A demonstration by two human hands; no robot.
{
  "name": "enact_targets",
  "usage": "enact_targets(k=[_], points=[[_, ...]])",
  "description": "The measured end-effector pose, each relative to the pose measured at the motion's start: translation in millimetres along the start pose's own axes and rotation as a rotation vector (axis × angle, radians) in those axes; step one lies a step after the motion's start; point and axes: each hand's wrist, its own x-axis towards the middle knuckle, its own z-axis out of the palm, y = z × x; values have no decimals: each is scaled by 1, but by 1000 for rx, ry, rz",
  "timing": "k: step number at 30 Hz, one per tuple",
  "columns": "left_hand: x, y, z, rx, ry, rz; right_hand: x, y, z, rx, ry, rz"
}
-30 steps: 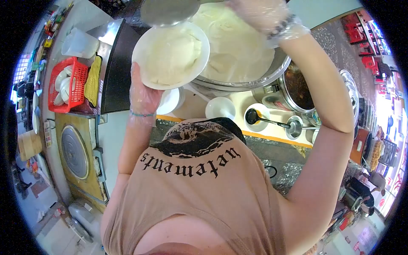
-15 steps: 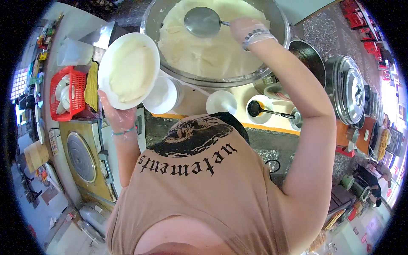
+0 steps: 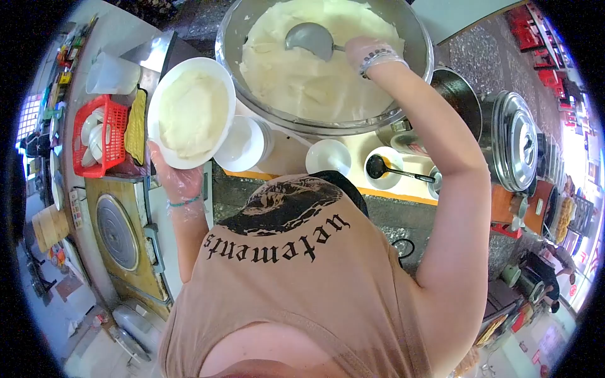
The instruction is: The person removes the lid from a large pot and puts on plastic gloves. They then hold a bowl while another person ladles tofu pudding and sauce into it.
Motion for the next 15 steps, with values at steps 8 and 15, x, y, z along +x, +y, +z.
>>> enact_targets(k=[8, 15], points=[[-1, -2, 0, 2, -15, 16, -6, -6, 1, 97, -200, -109], [-2, -9, -4, 20, -66, 23, -20, -11, -15, 218, -452, -45]])
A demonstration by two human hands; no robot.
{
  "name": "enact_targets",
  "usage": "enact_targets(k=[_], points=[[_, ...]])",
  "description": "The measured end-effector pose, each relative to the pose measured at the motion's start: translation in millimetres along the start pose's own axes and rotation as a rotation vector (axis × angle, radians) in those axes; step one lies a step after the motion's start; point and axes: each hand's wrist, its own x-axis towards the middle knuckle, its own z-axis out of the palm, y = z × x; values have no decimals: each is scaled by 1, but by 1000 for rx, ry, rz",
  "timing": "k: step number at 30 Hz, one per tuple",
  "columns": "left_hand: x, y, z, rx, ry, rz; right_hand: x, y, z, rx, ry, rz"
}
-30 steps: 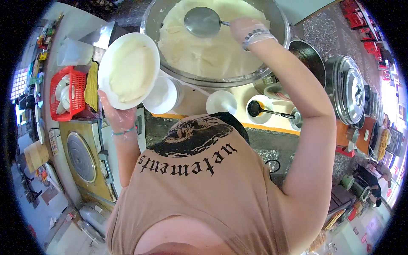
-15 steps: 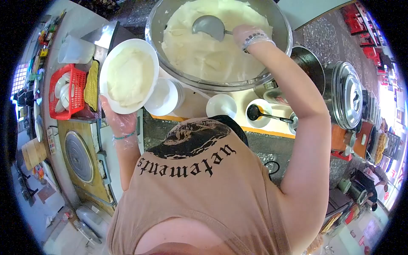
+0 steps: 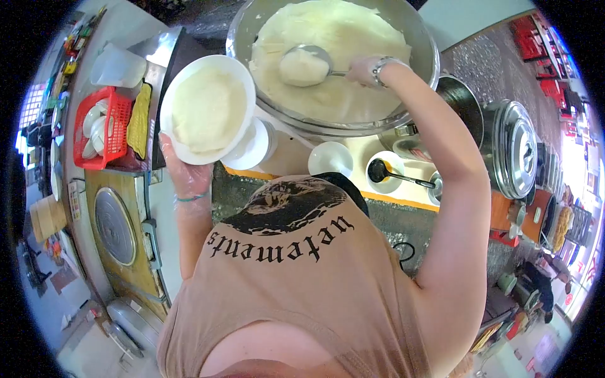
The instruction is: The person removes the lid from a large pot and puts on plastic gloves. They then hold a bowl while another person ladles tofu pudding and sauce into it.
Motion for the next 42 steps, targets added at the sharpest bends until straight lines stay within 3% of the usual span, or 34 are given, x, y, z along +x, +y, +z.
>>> enact_targets(k=[8, 18, 26, 28, 31, 37, 42], points=[[-3, -6, 5, -86, 6, -74, -65, -5, -50, 9, 205, 10], [-5, -7, 21, -89, -95, -178, -134, -45, -89, 59, 228, -119], [-20, -16, 27, -68, -128, -153, -121, -66, -42, -391, 508, -451], [-28, -21, 29, -78, -91, -140, -128, -65, -32, -360, 768, -348], [-44, -29, 30, -102, -33, -117, -138, -56, -27, -377, 926, -339], [-80, -37, 25, -113, -15, -65, -161, -42, 11, -238, 1068, -533], [-98, -36, 6, -69, -68, -33, -203, -4, 67, 35, 1052, -427]])
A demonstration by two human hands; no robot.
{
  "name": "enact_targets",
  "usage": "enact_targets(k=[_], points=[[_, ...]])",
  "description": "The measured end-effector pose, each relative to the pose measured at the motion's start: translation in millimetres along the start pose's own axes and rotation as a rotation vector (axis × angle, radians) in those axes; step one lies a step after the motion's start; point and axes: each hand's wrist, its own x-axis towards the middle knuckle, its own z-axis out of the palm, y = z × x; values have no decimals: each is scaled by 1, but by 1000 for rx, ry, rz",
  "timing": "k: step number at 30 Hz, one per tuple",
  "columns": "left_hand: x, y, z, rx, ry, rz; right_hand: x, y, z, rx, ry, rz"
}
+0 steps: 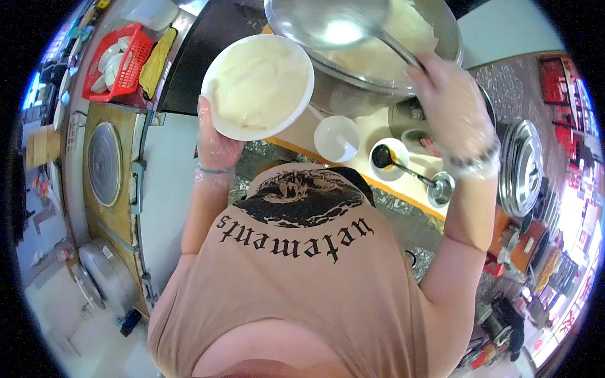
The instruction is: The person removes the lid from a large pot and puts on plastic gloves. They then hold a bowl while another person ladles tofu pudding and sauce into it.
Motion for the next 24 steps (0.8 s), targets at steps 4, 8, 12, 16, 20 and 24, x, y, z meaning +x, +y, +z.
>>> enact_targets(k=[4, 8, 12, 16, 20, 24], points=[[-14, 7, -20, 39, 39, -79, -80, -8, -14, 258, -409, 588], [-26, 5, -44, 93, 41, -95, -164, 6, 48, 354, -632, 762], [-41, 1, -53, 69, 72, -123, -195, 48, 198, 186, -1015, 646], [-56, -5, -57, 162, 114, -165, -236, 113, 396, 277, -1057, 510], [-68, -15, -36, 214, 131, -136, -184, 74, 346, 541, -1224, 857], [-82, -41, 3, 262, 183, -119, -215, 123, 338, 236, -1049, 579]])
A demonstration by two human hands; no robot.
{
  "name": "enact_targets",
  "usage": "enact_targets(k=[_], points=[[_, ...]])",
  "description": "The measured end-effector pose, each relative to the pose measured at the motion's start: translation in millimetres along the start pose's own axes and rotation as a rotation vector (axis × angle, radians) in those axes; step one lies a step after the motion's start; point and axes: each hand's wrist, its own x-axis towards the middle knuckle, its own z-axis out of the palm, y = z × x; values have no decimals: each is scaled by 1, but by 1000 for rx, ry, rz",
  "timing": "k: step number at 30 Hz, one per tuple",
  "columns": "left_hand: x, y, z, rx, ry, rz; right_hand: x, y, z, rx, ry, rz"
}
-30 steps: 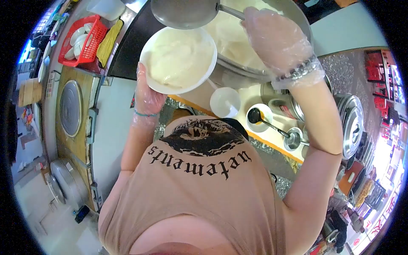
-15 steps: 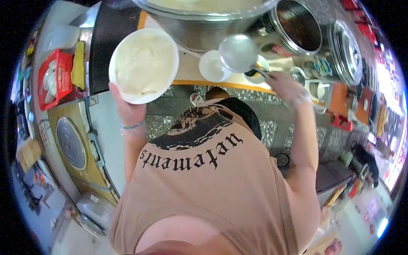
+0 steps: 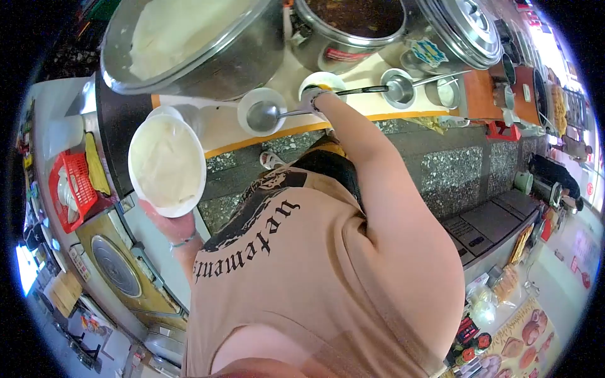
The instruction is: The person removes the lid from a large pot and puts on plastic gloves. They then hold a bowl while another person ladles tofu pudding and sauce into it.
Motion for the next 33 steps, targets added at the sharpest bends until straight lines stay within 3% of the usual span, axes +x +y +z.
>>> enact_targets(k=[1, 2, 3, 4, 5, 6, 9, 11, 14, 16, 20, 23, 24, 28, 31, 33], points=[[-4, -8, 10, 0, 2, 0, -5, 19, 0, 68, 165, 73], [-8, -15, 19, -2, 9, -2, -3, 49, -1, 60, 94, 43], [-13, -21, 29, -1, 19, 1, -41, 60, -22, 130, 138, 230], [-16, -31, 40, -2, 31, 15, -47, 90, -14, 8, 305, 245], [-20, -41, 50, 0, 38, 38, -54, 111, -16, -47, 257, 322], [-23, -50, 63, -2, 45, 64, -33, 152, 11, -105, 330, 302], [-37, -70, 113, -130, -4, 54, -33, 197, 13, -237, 168, 210], [-42, -84, 134, -143, 38, 66, -28, 212, 28, -301, 314, 136], [-44, -100, 155, -125, 95, 74, -29, 219, 9, -407, 141, 5], [-44, -106, 169, -103, 112, 87, -32, 229, 3, -202, 14, -77], [-40, -111, 192, -182, -10, 27, -93, 250, -32, -29, 98, -234], [-30, -112, 200, -164, -28, 45, -157, 249, -78, -7, 56, -194], [-27, -112, 198, -171, -45, 27, -200, 221, -117, 46, -99, -9], [-18, -107, 201, -189, -125, -21, -290, 213, -172, 356, -158, 62], [-12, -106, 198, -133, -117, -33, -331, 222, -184, 787, 20, 34], [-8, -109, 194, -118, -126, -52, -338, 226, -202, 810, 114, -89]])
